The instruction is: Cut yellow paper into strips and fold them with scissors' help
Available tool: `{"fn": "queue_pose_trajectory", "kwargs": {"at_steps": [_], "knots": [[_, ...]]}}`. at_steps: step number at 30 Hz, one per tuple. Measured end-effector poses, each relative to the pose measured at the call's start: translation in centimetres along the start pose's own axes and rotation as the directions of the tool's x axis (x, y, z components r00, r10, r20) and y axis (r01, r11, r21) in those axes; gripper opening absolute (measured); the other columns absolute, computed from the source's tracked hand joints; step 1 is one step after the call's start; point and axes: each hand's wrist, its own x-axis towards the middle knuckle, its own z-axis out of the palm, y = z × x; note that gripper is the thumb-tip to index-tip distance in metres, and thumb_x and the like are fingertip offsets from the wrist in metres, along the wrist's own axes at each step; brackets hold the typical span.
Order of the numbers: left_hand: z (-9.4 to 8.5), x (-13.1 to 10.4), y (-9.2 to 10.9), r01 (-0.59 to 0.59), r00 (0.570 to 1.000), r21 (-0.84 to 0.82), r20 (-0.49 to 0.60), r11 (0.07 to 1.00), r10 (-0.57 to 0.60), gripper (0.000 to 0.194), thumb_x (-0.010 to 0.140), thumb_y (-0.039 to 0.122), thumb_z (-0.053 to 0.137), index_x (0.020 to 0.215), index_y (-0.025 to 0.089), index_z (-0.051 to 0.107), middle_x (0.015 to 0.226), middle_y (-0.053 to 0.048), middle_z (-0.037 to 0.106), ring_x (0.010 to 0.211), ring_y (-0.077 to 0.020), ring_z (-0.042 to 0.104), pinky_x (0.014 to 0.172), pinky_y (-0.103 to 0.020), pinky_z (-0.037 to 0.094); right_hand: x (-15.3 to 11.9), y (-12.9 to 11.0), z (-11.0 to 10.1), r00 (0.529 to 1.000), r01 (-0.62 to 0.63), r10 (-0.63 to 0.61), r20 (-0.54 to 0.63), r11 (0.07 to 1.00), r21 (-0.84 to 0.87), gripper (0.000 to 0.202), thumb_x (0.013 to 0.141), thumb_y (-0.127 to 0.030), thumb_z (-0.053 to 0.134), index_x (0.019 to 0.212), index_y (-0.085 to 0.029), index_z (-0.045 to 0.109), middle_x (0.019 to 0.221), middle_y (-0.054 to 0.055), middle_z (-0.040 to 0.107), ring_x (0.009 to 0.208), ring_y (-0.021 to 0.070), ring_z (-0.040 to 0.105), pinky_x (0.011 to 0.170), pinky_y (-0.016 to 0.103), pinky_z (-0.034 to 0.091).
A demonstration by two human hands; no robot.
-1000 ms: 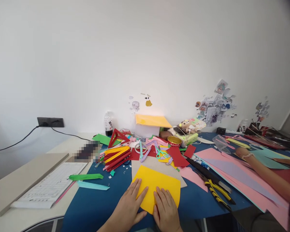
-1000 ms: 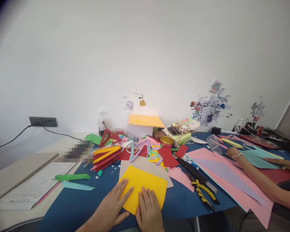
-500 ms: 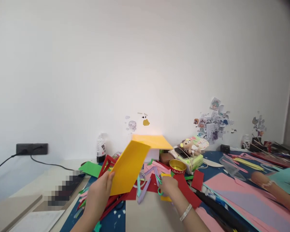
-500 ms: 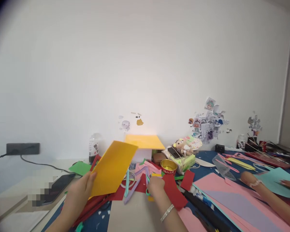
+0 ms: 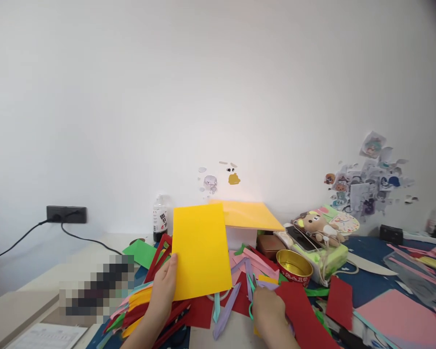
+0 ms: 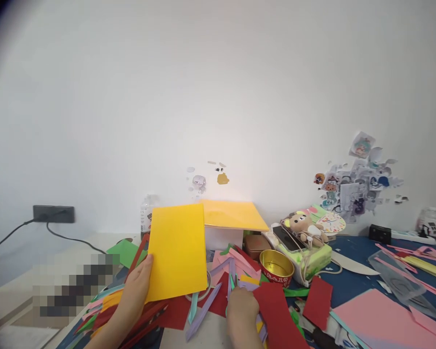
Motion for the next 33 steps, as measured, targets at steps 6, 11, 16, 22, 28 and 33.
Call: {"fn": "queue_pose_trajectory", "kwargs": {"at_steps": [6,11,16,22,28,33], "knots": [[-0.1,-0.3,0.0,0.085,0.996,-0.061,-0.014,0.994,-0.086,0.034,0.079,0.046,0.048,0.097,0.019,0.058,0.108,-0.011,0.064,0.088,-0.0265,0.063,0.063,-0.031,0.054,0.1,0.6,-1.4,0.998,-0.051,0.052,0.033,0.998,-0.02,0.026,0.067,0.0,0.05,0.081,-0.014,0.066,0.08,0.017,0.07,0.076,0.0301,0.067,0.059,0.037,0.048],[-0.3,-0.8,0.0,0.136,0.99,-0.154,-0.01,0.979,-0.139,0.04,0.077,0.048,0.05,0.104,0.019,0.057,0.094,-0.013,0.068,0.074,-0.0272,0.066,0.057,-0.035,0.054,0.6,1.8,-3.1,1.0,-0.005,0.01,-0.026,0.985,0.174,0.007,0.065,-0.014,0.054,0.062,-0.018,0.059,0.065,0.009,0.066,0.061,0.0268,0.064,0.047,0.029,0.04],[0.1,-0.9,0.2,0.153,0.987,-0.208,-0.009,0.966,-0.158,0.041,0.079,0.045,0.051,0.111,0.019,0.052,0.104,-0.013,0.065,0.075,-0.0245,0.067,0.059,-0.035,0.054,0.5,0.7,-3.9,0.971,0.104,-0.231,0.067,0.654,0.75,0.008,0.069,-0.022,0.051,0.074,-0.019,0.057,0.049,-0.002,0.056,0.035,0.0132,0.051,0.035,0.021,0.032],[0.5,-1.4,0.2,0.15,0.988,-0.225,0.001,0.963,-0.154,0.038,0.08,0.045,0.048,0.11,0.022,0.051,0.117,-0.012,0.057,0.08,-0.0229,0.065,0.064,-0.034,0.054,-0.3,-1.6,-4.1,0.945,0.098,-0.319,-0.069,0.075,0.992,0.043,0.065,-0.043,0.063,0.098,-0.02,0.046,0.069,-0.001,0.061,0.035,0.0072,0.048,0.036,0.019,0.035],[0.7,-2.2,0.4,0.023,0.997,-0.117,0.08,0.993,-0.013,0.036,0.081,0.046,0.046,0.108,0.022,0.05,0.121,-0.011,0.054,0.094,-0.0258,0.06,0.07,-0.035,0.053,-1.7,-3.7,-3.0,0.955,0.192,-0.212,-0.207,-0.09,0.977,0.051,0.053,-0.049,0.073,0.093,-0.022,0.055,0.081,0.003,0.062,0.074,0.0197,0.06,0.058,0.027,0.049],[1.4,-2.7,0.0,-0.22,0.974,0.219,0.11,0.951,0.2,0.058,0.077,0.048,0.049,0.125,0.019,0.035,0.133,-0.014,0.041,0.122,-0.0286,0.038,0.097,-0.04,0.035,-2.6,-4.3,-3.4,0.95,0.23,-0.207,-0.233,-0.039,0.972,0.042,0.057,-0.034,0.072,0.093,-0.022,0.056,0.085,0.005,0.065,0.079,0.0231,0.062,0.064,0.031,0.051]]}}
